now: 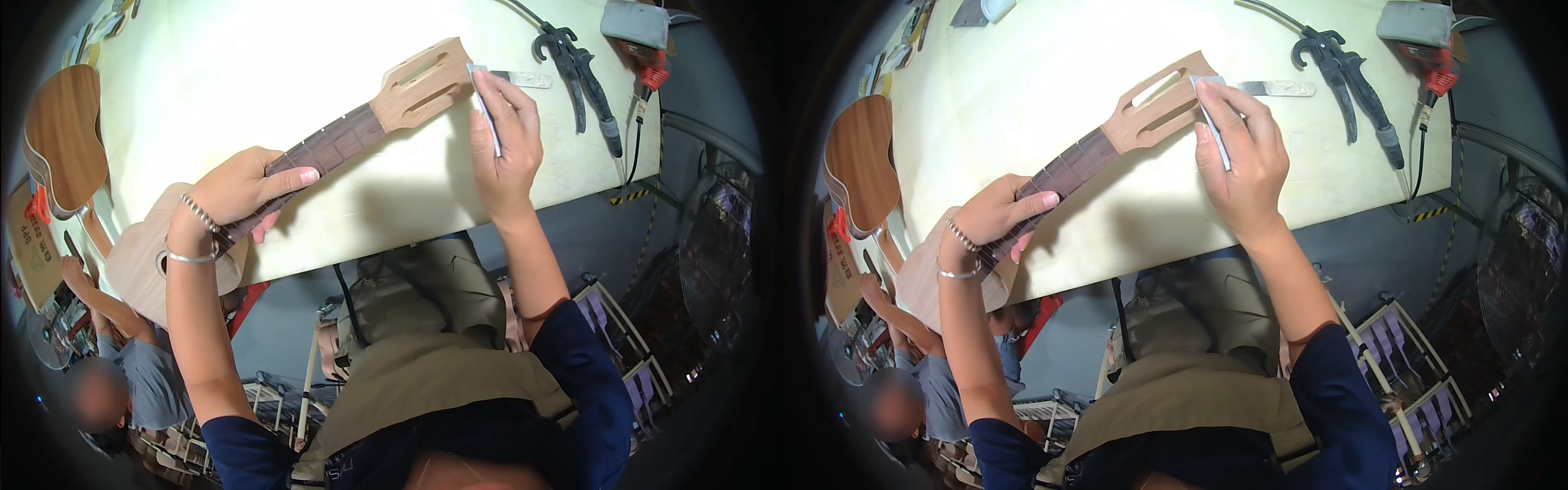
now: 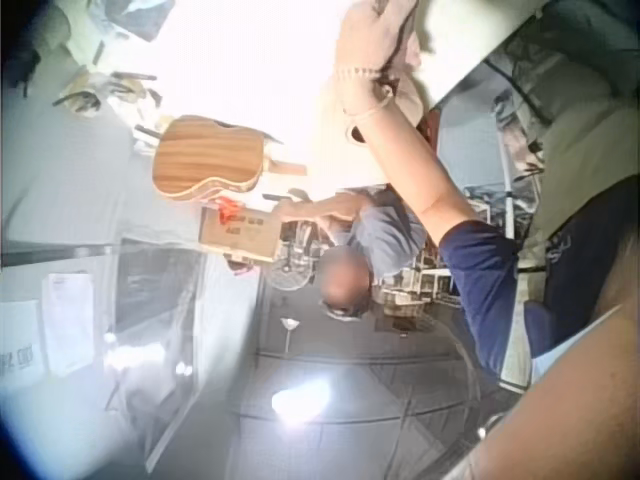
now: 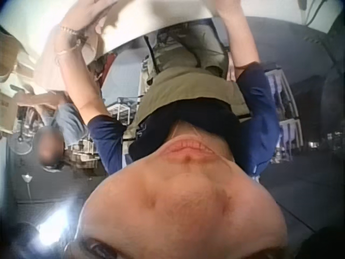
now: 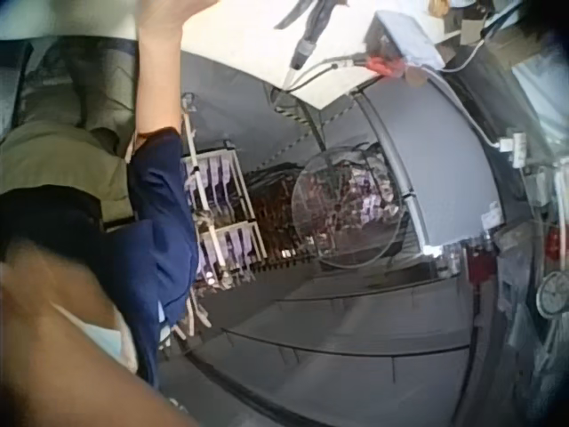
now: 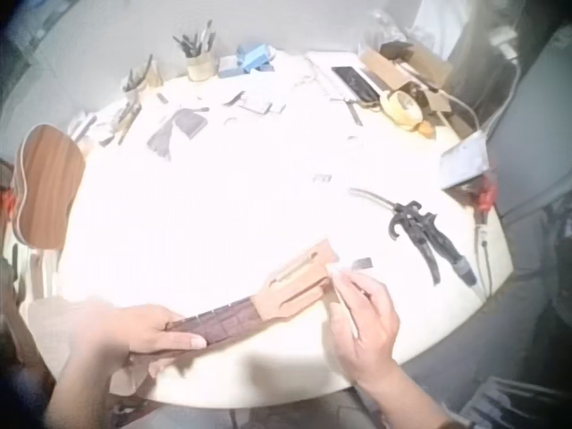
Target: The person sands various parts of unfinished acoustic guitars, including the body, neck, and headstock, using sandpaper. They handle multiple guitar bodies and necks, sanding edges and surfaces, then place the finished pieces onto a drying rack.
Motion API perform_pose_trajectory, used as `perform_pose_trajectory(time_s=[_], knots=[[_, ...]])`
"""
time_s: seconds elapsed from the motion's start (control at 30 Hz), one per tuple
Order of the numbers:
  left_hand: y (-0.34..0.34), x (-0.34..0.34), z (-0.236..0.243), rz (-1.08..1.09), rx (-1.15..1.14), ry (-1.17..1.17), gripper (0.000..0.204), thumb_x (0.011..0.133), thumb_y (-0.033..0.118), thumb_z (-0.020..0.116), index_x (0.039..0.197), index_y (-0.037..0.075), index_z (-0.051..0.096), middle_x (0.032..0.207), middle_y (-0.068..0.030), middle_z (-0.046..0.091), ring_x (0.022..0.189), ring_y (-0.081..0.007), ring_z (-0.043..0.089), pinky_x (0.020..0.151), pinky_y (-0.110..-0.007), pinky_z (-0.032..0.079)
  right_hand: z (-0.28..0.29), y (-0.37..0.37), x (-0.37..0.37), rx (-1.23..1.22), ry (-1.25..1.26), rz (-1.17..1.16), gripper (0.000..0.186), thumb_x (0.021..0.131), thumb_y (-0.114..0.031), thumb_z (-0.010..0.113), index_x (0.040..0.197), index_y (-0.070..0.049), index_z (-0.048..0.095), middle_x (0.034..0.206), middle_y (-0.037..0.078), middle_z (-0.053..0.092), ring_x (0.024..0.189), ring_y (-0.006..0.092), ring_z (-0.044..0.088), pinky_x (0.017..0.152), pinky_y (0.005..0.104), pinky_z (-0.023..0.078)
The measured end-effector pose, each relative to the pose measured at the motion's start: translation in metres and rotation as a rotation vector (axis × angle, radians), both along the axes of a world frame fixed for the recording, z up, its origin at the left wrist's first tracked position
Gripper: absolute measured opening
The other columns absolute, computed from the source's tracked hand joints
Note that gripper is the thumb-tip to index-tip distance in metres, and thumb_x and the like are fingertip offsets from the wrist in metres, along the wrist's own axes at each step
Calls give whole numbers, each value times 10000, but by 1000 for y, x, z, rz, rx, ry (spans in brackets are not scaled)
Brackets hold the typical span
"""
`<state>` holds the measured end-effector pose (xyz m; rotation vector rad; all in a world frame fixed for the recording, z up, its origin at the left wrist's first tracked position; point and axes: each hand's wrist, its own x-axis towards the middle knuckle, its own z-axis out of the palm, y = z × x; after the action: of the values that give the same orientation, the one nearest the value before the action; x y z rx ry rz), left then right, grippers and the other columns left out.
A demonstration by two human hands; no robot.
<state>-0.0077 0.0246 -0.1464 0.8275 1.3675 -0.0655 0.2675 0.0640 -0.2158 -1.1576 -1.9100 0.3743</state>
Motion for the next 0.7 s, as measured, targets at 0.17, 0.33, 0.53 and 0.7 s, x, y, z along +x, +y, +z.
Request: perform_pose_trajectory(time_s=[0.17,0.33,0.53,0.7], knots=[[-6,-10,-23,-21,-73,-121,506,853,455,558,628,2,538,409,-55,503,327,-122,496,368,-230,421,-16,-5,-11,62,-196,-18,319,746,-131,647,1064,-126,653,1012,55,591,789,207,543,678,285,476],[-5,-12,-25,2,-93,-128,497,852,442,564,638,-7,556,408,-58,505,321,-121,487,369,-228,414,-7,-21,-30,-49,-348,26,305,745,-141,634,1049,-145,657,1030,2,585,676,192,462,576,266,444],[-7,-13,-29,21,-77,-152,481,843,430,583,638,-4,553,419,-54,508,317,-115,474,343,-233,401,-19,-9,-23,13,-313,38,287,756,-147,620,1042,-142,649,1054,-33,587,694,190,457,544,257,430],[-7,-11,-26,36,-102,-110,476,827,436,604,639,2,549,422,-46,504,319,-109,471,326,-235,393,-5,-15,-26,-46,-377,60,266,745,-129,625,1009,-135,656,1065,-81,595,662,187,444,538,258,434]])
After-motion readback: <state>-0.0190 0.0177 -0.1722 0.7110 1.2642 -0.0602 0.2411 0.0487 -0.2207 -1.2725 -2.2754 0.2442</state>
